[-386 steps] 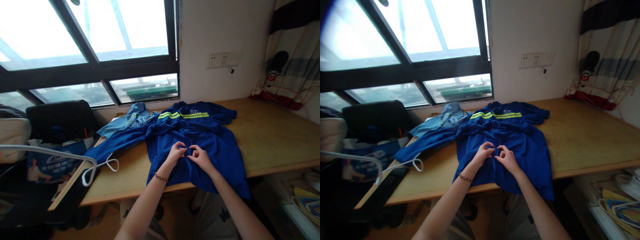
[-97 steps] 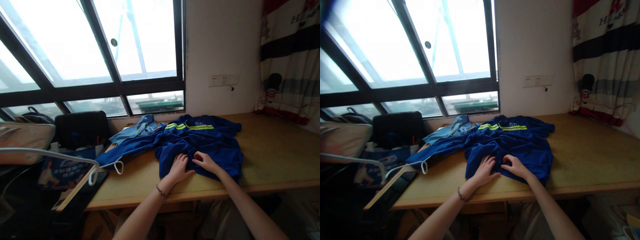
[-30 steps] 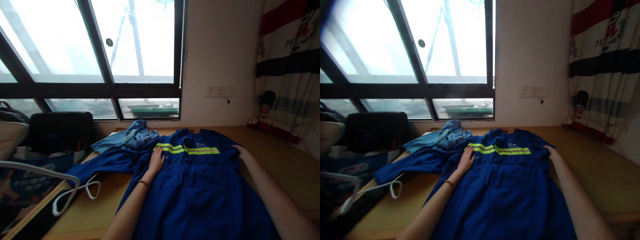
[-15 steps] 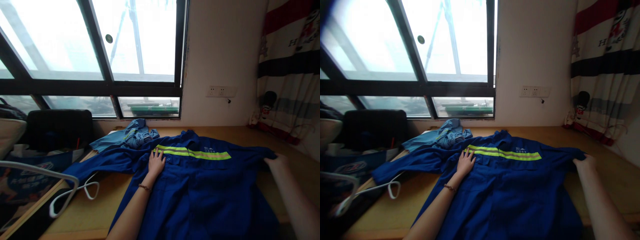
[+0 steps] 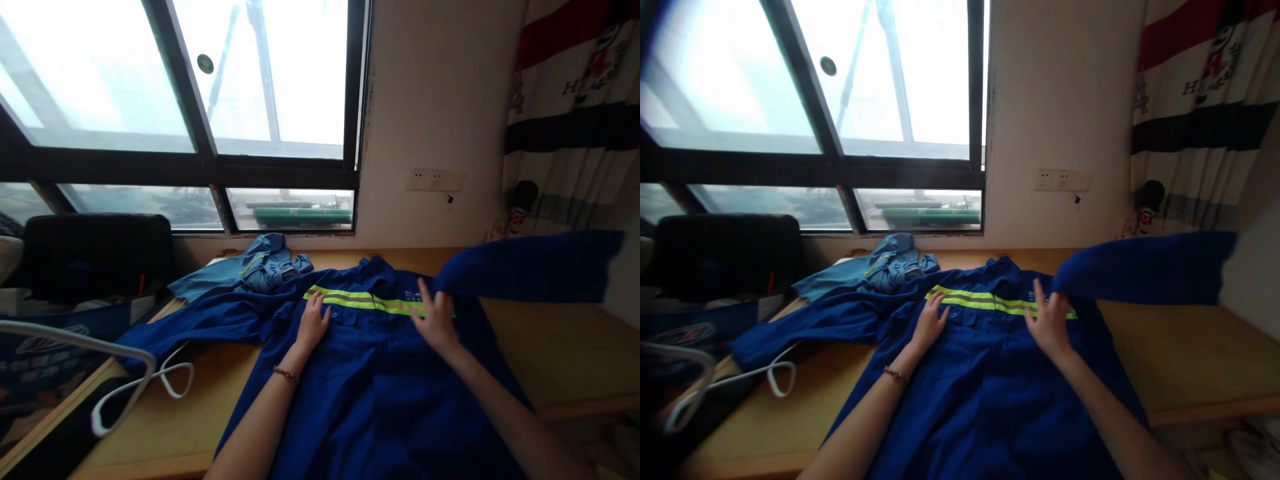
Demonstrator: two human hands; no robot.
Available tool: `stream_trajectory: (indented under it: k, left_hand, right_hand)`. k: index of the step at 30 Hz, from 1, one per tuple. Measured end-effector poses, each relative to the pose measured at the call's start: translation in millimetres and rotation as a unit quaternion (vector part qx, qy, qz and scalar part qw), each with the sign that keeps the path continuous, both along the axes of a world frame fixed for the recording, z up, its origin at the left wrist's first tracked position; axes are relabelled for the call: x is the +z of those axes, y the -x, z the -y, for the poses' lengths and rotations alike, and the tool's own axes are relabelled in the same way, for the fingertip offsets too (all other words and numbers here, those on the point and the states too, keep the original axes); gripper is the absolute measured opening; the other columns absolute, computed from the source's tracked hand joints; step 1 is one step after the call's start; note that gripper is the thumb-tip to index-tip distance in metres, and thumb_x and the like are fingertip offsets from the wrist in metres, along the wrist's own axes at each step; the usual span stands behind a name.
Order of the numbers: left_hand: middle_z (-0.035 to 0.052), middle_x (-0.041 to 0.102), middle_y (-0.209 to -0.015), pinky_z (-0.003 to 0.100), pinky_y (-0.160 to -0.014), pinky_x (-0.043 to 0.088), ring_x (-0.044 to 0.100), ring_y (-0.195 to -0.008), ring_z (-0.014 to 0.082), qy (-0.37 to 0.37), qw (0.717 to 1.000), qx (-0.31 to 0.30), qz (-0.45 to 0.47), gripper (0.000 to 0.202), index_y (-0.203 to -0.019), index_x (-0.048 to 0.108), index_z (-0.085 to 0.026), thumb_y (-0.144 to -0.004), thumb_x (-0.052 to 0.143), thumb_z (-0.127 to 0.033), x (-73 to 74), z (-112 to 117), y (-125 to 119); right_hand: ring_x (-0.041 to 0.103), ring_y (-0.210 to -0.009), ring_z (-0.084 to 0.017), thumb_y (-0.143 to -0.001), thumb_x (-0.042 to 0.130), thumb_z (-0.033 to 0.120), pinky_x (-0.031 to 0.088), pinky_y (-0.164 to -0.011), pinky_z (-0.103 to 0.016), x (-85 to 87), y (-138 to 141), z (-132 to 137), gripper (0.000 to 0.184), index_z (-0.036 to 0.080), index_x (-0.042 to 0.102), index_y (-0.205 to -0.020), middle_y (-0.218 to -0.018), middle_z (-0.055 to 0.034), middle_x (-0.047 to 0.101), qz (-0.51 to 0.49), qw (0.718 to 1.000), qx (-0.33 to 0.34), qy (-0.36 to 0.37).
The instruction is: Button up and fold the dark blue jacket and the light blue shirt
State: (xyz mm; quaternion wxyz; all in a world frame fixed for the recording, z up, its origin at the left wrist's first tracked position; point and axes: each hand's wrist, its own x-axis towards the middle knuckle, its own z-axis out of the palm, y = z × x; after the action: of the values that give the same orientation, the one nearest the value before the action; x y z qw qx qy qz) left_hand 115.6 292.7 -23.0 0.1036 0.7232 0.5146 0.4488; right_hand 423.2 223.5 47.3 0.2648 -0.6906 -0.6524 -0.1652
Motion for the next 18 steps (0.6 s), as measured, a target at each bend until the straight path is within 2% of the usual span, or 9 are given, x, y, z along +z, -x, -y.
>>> stream_trajectory:
  k: [2, 4, 6, 9, 13, 16, 18]
  left_hand:
    - [0.0119, 0.057, -0.106, 0.038, -0.089, 0.040, 0.054, -0.100, 0.0227, 0.071, 0.988, -0.080, 0.112, 0.032, -0.104, 0.053, -0.015, -0.079, 0.047, -0.034, 0.5, 0.5, -6.2]
    - [0.0111, 0.062, -0.094, 0.036, -0.081, 0.045, 0.061, -0.086, 0.0222, 0.162, 0.950, -0.145, 0.226, 0.035, -0.099, 0.053, -0.014, -0.077, 0.050, -0.041, 0.4, 0.8, -11.8]
    - [0.0125, 0.063, -0.093, 0.036, -0.079, 0.046, 0.062, -0.084, 0.0229, 0.238, 0.900, -0.175, 0.321, 0.041, -0.099, 0.052, -0.013, -0.075, 0.051, -0.046, 1.5, 0.4, -15.1]
    - [0.0159, 0.062, -0.097, 0.036, -0.079, 0.046, 0.062, -0.084, 0.0234, 0.304, 0.835, -0.168, 0.428, 0.051, -0.106, 0.046, -0.011, -0.076, 0.048, -0.052, 6.4, -0.8, -15.0]
    - [0.0187, 0.060, -0.102, 0.032, -0.075, 0.048, 0.063, -0.080, 0.0202, 0.346, 0.760, -0.150, 0.529, 0.053, -0.111, 0.039, -0.010, -0.081, 0.037, -0.054, 14.2, -1.8, -8.9]
    - [0.0154, 0.054, -0.113, 0.026, -0.065, 0.051, 0.062, -0.066, 0.0121, 0.361, 0.741, -0.174, 0.539, 0.042, -0.109, 0.041, -0.014, -0.083, 0.039, -0.047, 17.7, -1.0, -2.0]
    - [0.0123, 0.050, -0.118, 0.024, -0.065, 0.051, 0.061, -0.064, 0.0090, 0.358, 0.738, -0.201, 0.536, 0.036, -0.106, 0.044, -0.017, -0.085, 0.037, -0.045, 19.4, 0.5, 2.3]
  right_hand:
    - [0.037, -0.109, -0.032, -0.074, 0.050, 0.038, 0.030, -0.090, -0.043, -40.2, 39.5, 13.5, 0.055, 0.022, 0.042, -0.126, -0.117, -0.0150, 0.041, 0.006, 0.988, 0.104, 0.118]
    - [0.037, -0.112, -0.030, -0.078, 0.044, 0.038, 0.028, -0.093, -0.040, -68.6, 54.6, 18.2, 0.046, 0.022, 0.048, -0.122, -0.120, -0.0133, 0.043, -0.020, 0.976, 0.119, 0.183]
    - [0.034, -0.116, -0.029, -0.080, 0.042, 0.040, 0.026, -0.096, -0.041, -81.7, 51.7, 14.5, 0.045, 0.021, 0.050, -0.120, -0.122, -0.0126, 0.043, -0.051, 0.975, 0.090, 0.197]
    - [0.032, -0.118, -0.031, -0.075, 0.048, 0.042, 0.024, -0.097, -0.045, -82.2, 35.9, 4.3, 0.047, 0.021, 0.054, -0.116, -0.124, -0.0117, 0.044, -0.104, 0.979, 0.052, 0.168]
    - [0.044, -0.109, -0.025, -0.071, 0.049, 0.025, 0.028, -0.097, -0.038, -77.7, 19.5, -0.4, 0.027, 0.019, 0.066, -0.091, -0.111, -0.0080, 0.055, -0.225, 0.960, 0.097, 0.135]
    - [0.053, -0.097, -0.023, -0.065, 0.047, 0.016, 0.033, -0.094, -0.036, -77.5, 11.6, 1.2, 0.023, 0.018, 0.065, -0.081, -0.095, -0.0063, 0.062, -0.355, 0.927, 0.055, 0.105]
    - [0.054, -0.095, -0.022, -0.061, 0.050, 0.014, 0.036, -0.093, -0.037, -76.4, 8.6, 2.4, 0.025, 0.019, 0.061, -0.083, -0.090, -0.0045, 0.062, -0.462, 0.884, 0.021, 0.068]
